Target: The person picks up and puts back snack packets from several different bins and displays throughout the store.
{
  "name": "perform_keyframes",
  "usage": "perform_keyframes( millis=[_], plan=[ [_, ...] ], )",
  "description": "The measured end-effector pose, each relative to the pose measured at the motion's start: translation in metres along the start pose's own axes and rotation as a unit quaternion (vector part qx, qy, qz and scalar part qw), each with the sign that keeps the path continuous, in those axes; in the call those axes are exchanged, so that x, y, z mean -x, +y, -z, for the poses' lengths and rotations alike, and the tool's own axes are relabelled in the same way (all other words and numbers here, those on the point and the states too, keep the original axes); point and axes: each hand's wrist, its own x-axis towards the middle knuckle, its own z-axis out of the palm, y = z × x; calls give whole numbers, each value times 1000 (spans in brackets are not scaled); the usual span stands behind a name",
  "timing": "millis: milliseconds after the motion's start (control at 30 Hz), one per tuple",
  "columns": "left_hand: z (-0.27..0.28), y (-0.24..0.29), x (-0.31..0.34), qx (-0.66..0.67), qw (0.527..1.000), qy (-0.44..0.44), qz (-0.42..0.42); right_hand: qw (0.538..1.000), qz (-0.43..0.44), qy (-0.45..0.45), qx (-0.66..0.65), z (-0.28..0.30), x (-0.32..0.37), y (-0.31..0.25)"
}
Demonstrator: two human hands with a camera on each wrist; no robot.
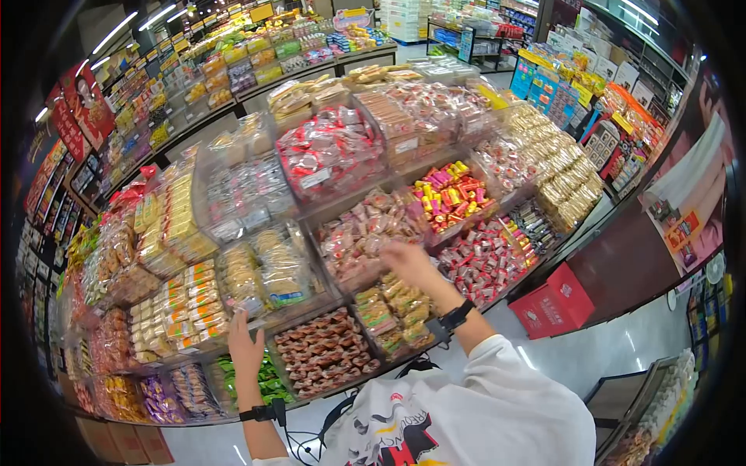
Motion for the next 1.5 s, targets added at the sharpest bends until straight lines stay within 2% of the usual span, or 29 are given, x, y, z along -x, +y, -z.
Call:
perform_keyframes(
  millis=[67,133,200,267,333,367,400,467,500,600,667,733,767,867,933,967,1000,1067,1133,1167,1267,1333,1400,1433,1500],
  plan=[
    [-2,48,-8,26,998,-33,-35,996,-47,80,-5,63,-3,37],
    [-9,94,-17,46,995,-18,-92,986,-91,137,25,117,-2,79],
    [-20,127,-30,46,987,-34,-149,981,-126,147,5,163,-2,102],
    [-33,157,-41,53,982,-22,-178,983,-116,139,23,197,-5,147],
    [-52,183,-46,45,976,-24,-210,977,-165,95,-96,221,2,128],
    [-63,195,-50,34,974,-22,-225,980,-176,88,-25,230,6,123],
    [-75,209,-50,25,971,-14,-239,982,-149,103,54,232,7,148],
    [-93,236,-41,-9,971,-44,-233,981,-128,77,122,232,19,165],
    [-96,244,-39,-33,971,-56,-231,982,-152,64,96,223,27,177],
    [-117,250,-39,-64,972,-115,-195,953,-178,-33,244,213,59,157],
    [-126,250,-42,-39,975,-86,-200,968,-132,23,214,200,76,179],
    [-132,246,-47,-3,980,-76,-185,964,-151,34,218,199,76,175],
    [-139,243,-48,39,980,-26,-194,966,-148,47,207,197,77,178],
    [-146,239,-54,66,980,-52,-178,963,-118,97,220,194,77,183],
    [-149,249,-53,62,985,-40,-159,954,-105,108,260,191,72,182],
    [-150,253,-53,71,987,-44,-134,962,-56,141,228,191,71,180],
    [-151,255,-52,78,990,-48,-109,962,-49,157,217,192,70,174],
    [-153,256,-49,83,989,-23,-119,962,-35,189,193,192,70,160],
    [-156,256,-48,85,987,7,-135,960,-12,161,230,191,75,170],
    [-149,262,-47,83,991,-31,-103,961,-13,130,244,189,80,179],
    [-157,249,-47,92,978,44,-180,977,-31,45,207,187,85,208],
    [-154,247,-52,112,977,32,-177,981,-15,91,169,191,84,212],
    [-149,258,-52,140,982,3,-123,986,-66,99,121,190,88,206],
    [-143,259,-52,147,984,-13,-96,986,-56,102,118,190,87,201],
    [-151,250,-51,141,984,8,-112,988,-40,105,103,192,91,196]
  ],
)
